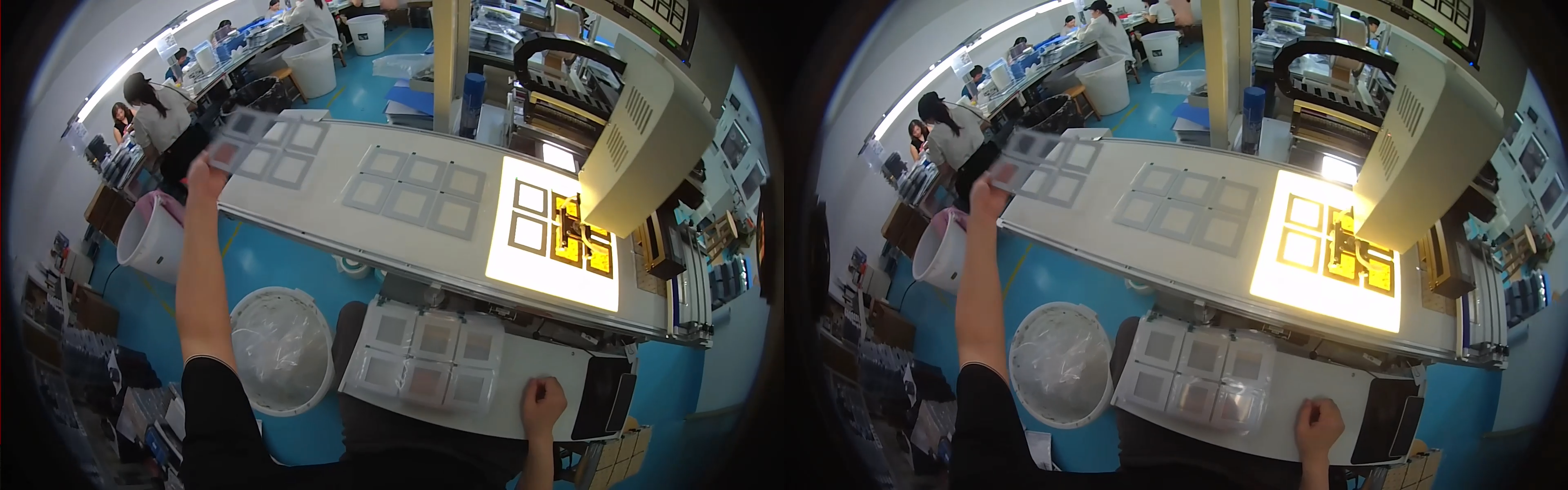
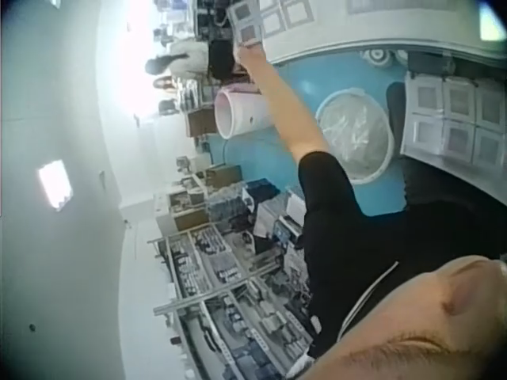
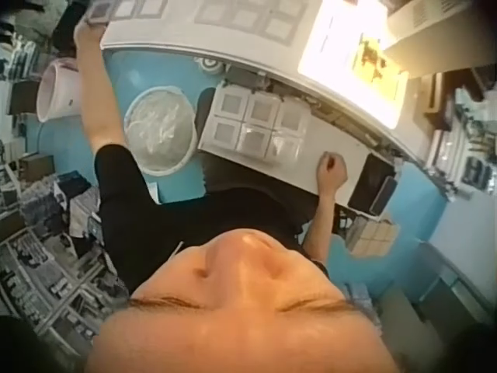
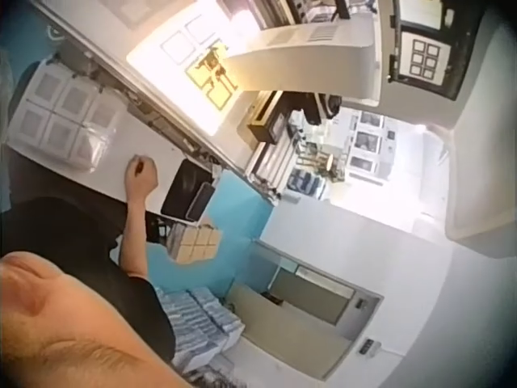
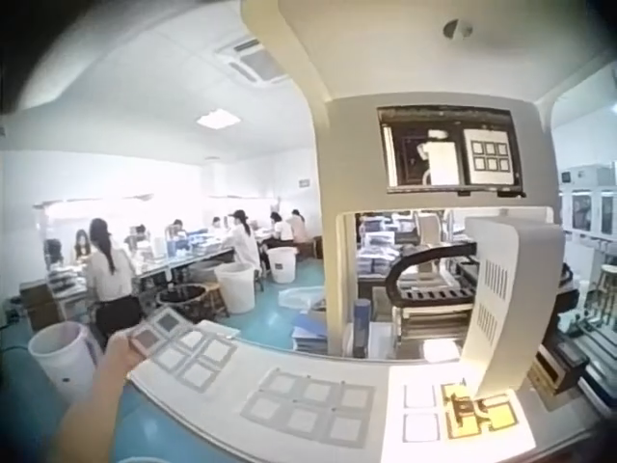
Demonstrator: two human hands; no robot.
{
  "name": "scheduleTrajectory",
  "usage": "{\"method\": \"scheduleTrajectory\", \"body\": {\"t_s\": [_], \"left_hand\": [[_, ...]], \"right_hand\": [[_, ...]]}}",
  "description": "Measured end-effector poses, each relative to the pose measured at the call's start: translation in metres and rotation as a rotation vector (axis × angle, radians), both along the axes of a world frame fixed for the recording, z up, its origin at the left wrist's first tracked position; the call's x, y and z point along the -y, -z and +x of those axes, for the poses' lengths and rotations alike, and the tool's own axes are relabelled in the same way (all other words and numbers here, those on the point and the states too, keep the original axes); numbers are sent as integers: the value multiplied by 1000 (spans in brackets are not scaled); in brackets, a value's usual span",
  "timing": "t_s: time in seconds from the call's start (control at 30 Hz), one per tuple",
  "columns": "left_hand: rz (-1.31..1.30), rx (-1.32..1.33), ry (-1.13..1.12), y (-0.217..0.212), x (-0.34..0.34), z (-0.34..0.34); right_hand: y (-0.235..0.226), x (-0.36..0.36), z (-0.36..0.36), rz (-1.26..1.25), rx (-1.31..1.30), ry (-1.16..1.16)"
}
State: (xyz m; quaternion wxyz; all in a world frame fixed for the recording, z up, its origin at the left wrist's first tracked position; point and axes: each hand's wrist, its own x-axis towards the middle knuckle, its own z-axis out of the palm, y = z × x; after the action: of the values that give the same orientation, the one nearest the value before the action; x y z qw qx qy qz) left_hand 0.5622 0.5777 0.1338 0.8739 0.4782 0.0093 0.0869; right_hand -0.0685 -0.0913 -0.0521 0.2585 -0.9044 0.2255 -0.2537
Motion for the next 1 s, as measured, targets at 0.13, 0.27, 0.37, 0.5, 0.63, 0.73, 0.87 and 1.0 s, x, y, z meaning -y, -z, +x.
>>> {"method": "scheduleTrajectory", "body": {"t_s": [0.13, 0.27, 0.37, 0.5, 0.63, 0.73, 0.87, 1.0], "left_hand": [[-11, -335, 23, 88, 39, 16], [-177, -379, 83, 85, 72, 7], [-57, -332, 149, 67, 90, -13], [-28, -358, 191, 56, 113, -22], [106, -306, 153, 65, 97, -21], [595, -215, -139, 75, 106, -24], [1437, 120, -451, 91, 93, -36], [1332, 428, -456, 114, 149, -125]], "right_hand": [[-5, -3, -2, -23, -15, 38], [-12, -6, -1, -38, -31, 46], [-5, -2, -1, -53, -39, 46], [-4, -3, -3, -56, -29, 58], [-6, -6, 1, -30, -10, 49], [-11, -6, -4, -26, -18, 65], [-23, 6, -12, 108, -94, 22], [-65, 56, -30, 441, -157, -50]]}}
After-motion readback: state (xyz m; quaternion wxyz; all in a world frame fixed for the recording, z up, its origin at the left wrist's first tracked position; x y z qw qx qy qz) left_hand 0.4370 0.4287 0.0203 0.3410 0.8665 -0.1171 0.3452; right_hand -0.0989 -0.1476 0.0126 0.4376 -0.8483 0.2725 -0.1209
